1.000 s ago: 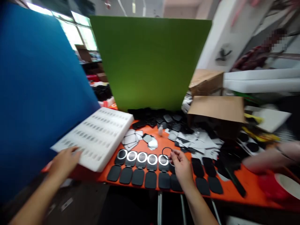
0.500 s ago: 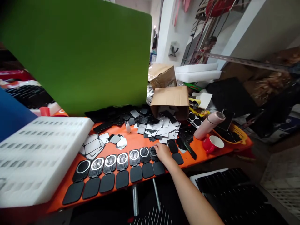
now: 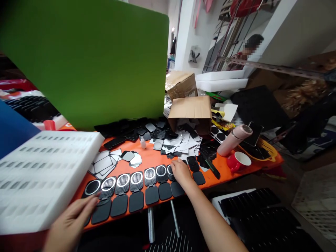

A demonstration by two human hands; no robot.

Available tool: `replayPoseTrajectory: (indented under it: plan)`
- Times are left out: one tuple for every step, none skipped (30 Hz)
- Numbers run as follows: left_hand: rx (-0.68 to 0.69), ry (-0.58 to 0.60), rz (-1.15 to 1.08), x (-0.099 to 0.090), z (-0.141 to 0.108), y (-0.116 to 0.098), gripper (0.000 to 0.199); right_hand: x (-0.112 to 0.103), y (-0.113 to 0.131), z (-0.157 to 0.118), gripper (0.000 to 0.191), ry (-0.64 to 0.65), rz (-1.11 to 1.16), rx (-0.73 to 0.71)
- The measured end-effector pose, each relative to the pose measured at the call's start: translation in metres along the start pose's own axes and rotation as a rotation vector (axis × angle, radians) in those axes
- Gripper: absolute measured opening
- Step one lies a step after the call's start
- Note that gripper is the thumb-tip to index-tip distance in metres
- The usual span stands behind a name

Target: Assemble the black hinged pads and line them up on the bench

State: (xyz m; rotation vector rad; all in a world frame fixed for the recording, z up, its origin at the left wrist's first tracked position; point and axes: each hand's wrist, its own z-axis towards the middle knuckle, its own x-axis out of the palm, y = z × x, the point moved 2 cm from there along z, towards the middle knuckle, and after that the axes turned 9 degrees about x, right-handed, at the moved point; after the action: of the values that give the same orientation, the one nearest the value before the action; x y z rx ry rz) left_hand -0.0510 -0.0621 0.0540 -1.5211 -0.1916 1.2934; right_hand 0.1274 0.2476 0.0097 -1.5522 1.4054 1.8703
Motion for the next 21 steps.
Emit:
replayPoseTrajectory:
  plan:
    - [0.011, 0.057, -0.069, 0.022, -0.002, -0.011, 0.037, -0.001, 0.005, -0.01, 0.03, 0.03, 0.09, -0.011]
    - [0.007, 0.126, -0.133, 0.045, -0.005, -0.02, 0.036, 0.0, 0.011, -0.023, 0.032, 0.084, 0.221, -0.019]
    - [-0.004, 0.188, -0.198, 0.065, -0.007, -0.028, 0.035, 0.003, 0.018, -0.038, 0.035, 0.169, 0.405, -0.024]
    - [-0.007, 0.234, -0.262, 0.084, -0.01, -0.035, 0.033, 0.009, 0.025, -0.053, 0.038, 0.289, 0.592, -0.005]
    - [-0.007, 0.282, -0.326, 0.099, -0.013, -0.04, 0.033, 0.015, 0.031, -0.068, 0.039, 0.378, 0.743, 0.009]
    - [-0.005, 0.327, -0.381, 0.112, -0.016, -0.045, 0.033, 0.02, 0.036, -0.081, 0.038, 0.413, 0.848, 0.017]
    - [0.003, 0.366, -0.424, 0.122, -0.018, -0.049, 0.033, 0.024, 0.037, -0.091, 0.037, 0.401, 0.915, 0.041]
    - [0.015, 0.402, -0.451, 0.129, -0.019, -0.053, 0.032, 0.025, 0.036, -0.097, 0.035, 0.366, 0.941, 0.057]
    - [0.033, 0.43, -0.459, 0.133, -0.02, -0.056, 0.031, 0.025, 0.032, -0.099, 0.034, 0.311, 0.929, 0.065]
    - [0.057, 0.448, -0.449, 0.134, -0.02, -0.058, 0.029, 0.021, 0.024, -0.096, 0.033, 0.242, 0.884, 0.066]
    - [0.086, 0.453, -0.424, 0.132, -0.02, -0.059, 0.027, 0.014, 0.015, -0.089, 0.032, 0.163, 0.814, 0.06]
    - [0.119, 0.445, -0.39, 0.127, -0.018, -0.059, 0.026, 0.006, 0.003, -0.079, 0.031, 0.079, 0.722, 0.052]
    - [0.154, 0.425, -0.349, 0.12, -0.015, -0.057, 0.025, -0.004, -0.009, -0.066, 0.032, -0.019, 0.615, 0.051]
    - [0.185, 0.393, -0.303, 0.111, -0.011, -0.054, 0.026, -0.014, -0.021, -0.051, 0.033, -0.104, 0.505, 0.069]
    - [0.207, 0.348, -0.255, 0.1, -0.006, -0.048, 0.026, -0.022, -0.032, -0.036, 0.035, -0.154, 0.371, 0.096]
    - [0.215, 0.294, -0.203, 0.088, -0.001, -0.041, 0.026, -0.028, -0.041, -0.022, 0.036, -0.161, 0.231, 0.103]
    - [0.202, 0.23, -0.147, 0.074, 0.003, -0.032, 0.027, -0.031, -0.048, -0.009, 0.035, -0.155, 0.176, 0.1]
    - [0.174, 0.161, -0.088, 0.059, 0.007, -0.022, 0.028, -0.032, -0.052, 0.002, 0.034, -0.138, 0.121, 0.093]
    - [0.129, 0.092, -0.03, 0.045, 0.01, -0.011, 0.029, -0.032, -0.054, 0.01, 0.033, -0.116, 0.085, 0.083]
    - [0.077, 0.036, 0.024, 0.03, 0.011, -0.001, 0.031, -0.029, -0.055, 0.016, 0.031, -0.096, 0.058, 0.077]
    - [0.027, -0.007, 0.071, 0.016, 0.012, 0.009, 0.032, -0.026, -0.055, 0.02, 0.03, -0.08, 0.024, 0.075]
